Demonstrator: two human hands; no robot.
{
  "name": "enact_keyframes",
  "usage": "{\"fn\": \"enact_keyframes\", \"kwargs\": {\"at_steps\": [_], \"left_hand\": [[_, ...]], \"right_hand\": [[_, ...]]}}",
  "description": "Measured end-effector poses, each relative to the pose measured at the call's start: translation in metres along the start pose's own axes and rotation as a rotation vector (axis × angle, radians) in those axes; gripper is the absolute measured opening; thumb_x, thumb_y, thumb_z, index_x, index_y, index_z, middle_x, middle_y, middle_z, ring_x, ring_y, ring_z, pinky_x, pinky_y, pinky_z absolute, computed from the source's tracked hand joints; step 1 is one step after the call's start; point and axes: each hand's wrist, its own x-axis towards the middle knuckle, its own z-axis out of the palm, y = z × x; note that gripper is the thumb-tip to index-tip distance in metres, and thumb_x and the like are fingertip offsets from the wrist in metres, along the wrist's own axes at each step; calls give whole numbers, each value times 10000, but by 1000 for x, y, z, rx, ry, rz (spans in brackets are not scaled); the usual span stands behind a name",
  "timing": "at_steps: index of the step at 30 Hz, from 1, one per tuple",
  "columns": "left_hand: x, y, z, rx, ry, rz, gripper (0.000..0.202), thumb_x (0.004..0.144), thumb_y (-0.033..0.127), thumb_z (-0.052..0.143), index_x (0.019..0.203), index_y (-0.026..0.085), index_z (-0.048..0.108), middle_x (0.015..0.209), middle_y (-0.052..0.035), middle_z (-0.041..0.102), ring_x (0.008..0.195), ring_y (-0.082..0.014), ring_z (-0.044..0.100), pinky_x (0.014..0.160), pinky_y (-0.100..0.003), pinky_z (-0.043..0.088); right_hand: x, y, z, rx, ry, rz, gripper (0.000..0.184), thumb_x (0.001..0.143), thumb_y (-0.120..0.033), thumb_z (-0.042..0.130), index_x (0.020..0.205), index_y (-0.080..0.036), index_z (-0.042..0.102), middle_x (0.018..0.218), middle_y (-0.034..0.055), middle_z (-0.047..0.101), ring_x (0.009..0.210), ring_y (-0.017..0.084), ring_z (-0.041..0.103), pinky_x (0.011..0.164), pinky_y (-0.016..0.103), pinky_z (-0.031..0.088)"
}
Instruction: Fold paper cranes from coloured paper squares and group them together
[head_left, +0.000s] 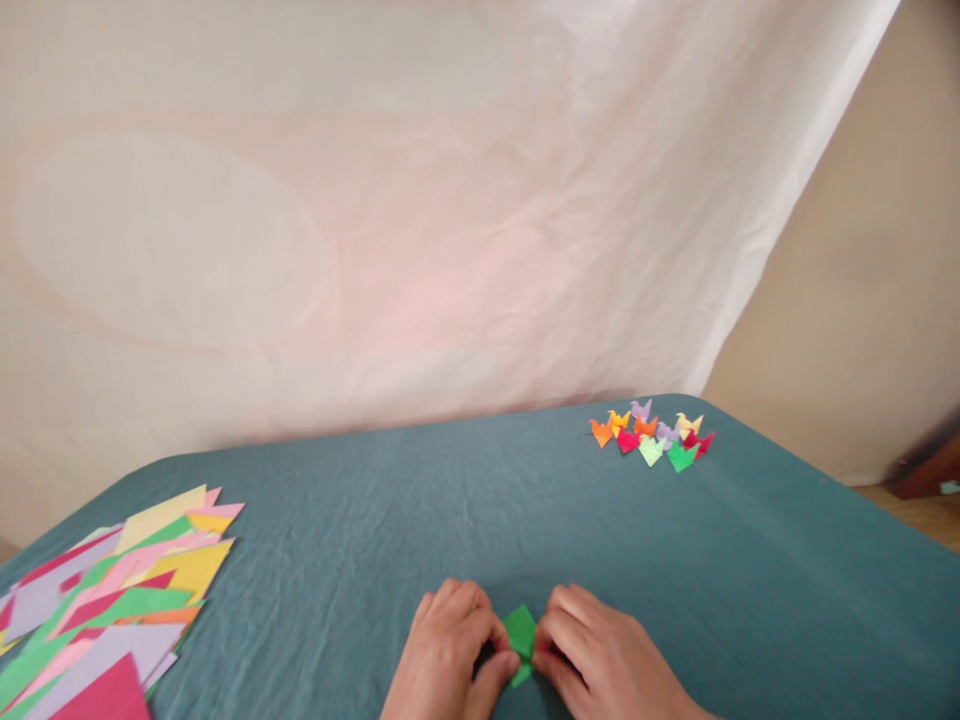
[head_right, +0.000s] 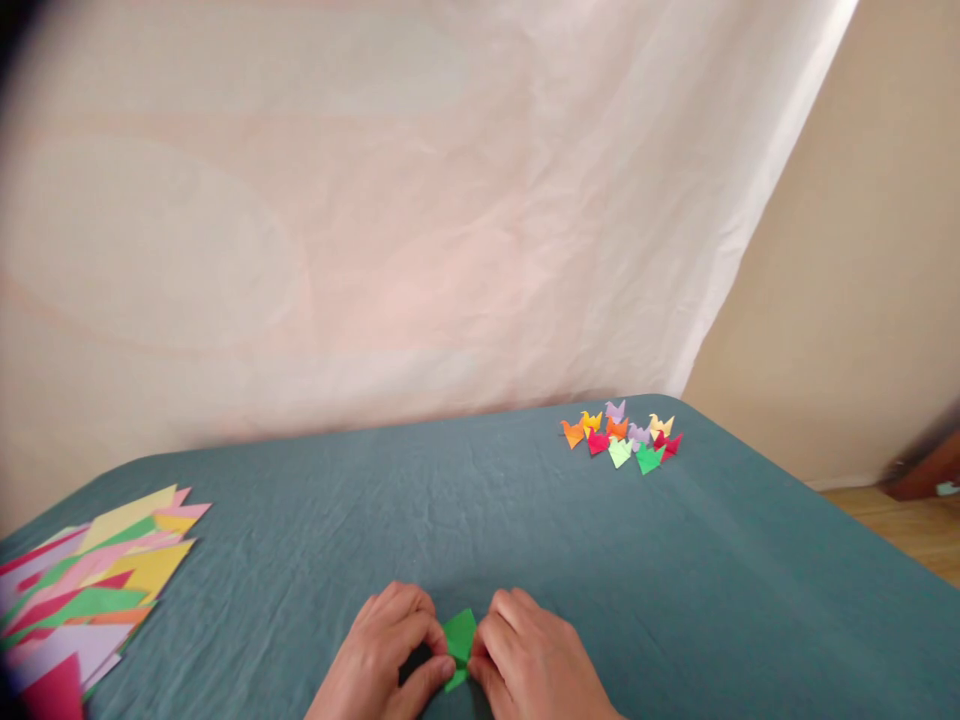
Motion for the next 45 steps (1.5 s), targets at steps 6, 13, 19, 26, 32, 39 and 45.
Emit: {"fn": "enact_keyframes", "kwargs": {"at_steps": [6,13,19,26,32,39,45], "left_hand": [[1,3,-1,54,-76,-36,110,848,153,521,758,172,582,819,-36,603,809,-194,533,702,-291,395],[2,6,-2,111,-104,-42,141,865,157,467,770,173,570,844,-52,595,826,-207,524,713,-305,393],[2,5,1,130,-90,-58,146,866,159,453,772,173,564,841,-52,586,818,-209,517,708,-311,388],[2,8,2,127,-94,-100,135,850,168,470,747,170,558,835,-52,582,819,-215,514,711,-324,382],[4,10,0,119,-98,-120,123,837,163,483,734,170,551,827,-47,580,807,-207,514,709,-322,372],[7,12,-2,117,-117,-148,120,827,158,489,728,168,557,821,-47,582,810,-213,513,712,-330,357],[8,16,-5,123,-134,-167,128,834,163,479,732,170,555,830,-46,584,817,-216,512,722,-338,351]], "right_hand": [[2,-3,-2,-2,-43,44,109,799,-70,583,754,-167,607,783,18,600,752,162,575,634,237,418],[5,-5,-6,-11,-97,90,95,823,-93,566,778,-160,615,815,37,608,785,182,579,657,260,426],[6,-8,-6,-14,-89,123,81,824,-119,587,766,-166,619,818,33,615,783,180,584,647,256,423],[8,-7,-3,-40,-85,131,67,814,-121,601,768,-166,620,821,33,617,778,182,591,625,254,409],[8,-6,-4,-14,-87,153,65,801,-133,619,753,-175,610,814,16,611,778,176,587,617,252,386],[8,-6,0,40,-42,180,96,781,-132,640,733,-193,584,781,-20,593,740,143,562,611,241,344],[8,-3,1,70,-22,204,121,771,-136,651,703,-198,572,756,-31,581,734,134,549,610,235,328]]}}
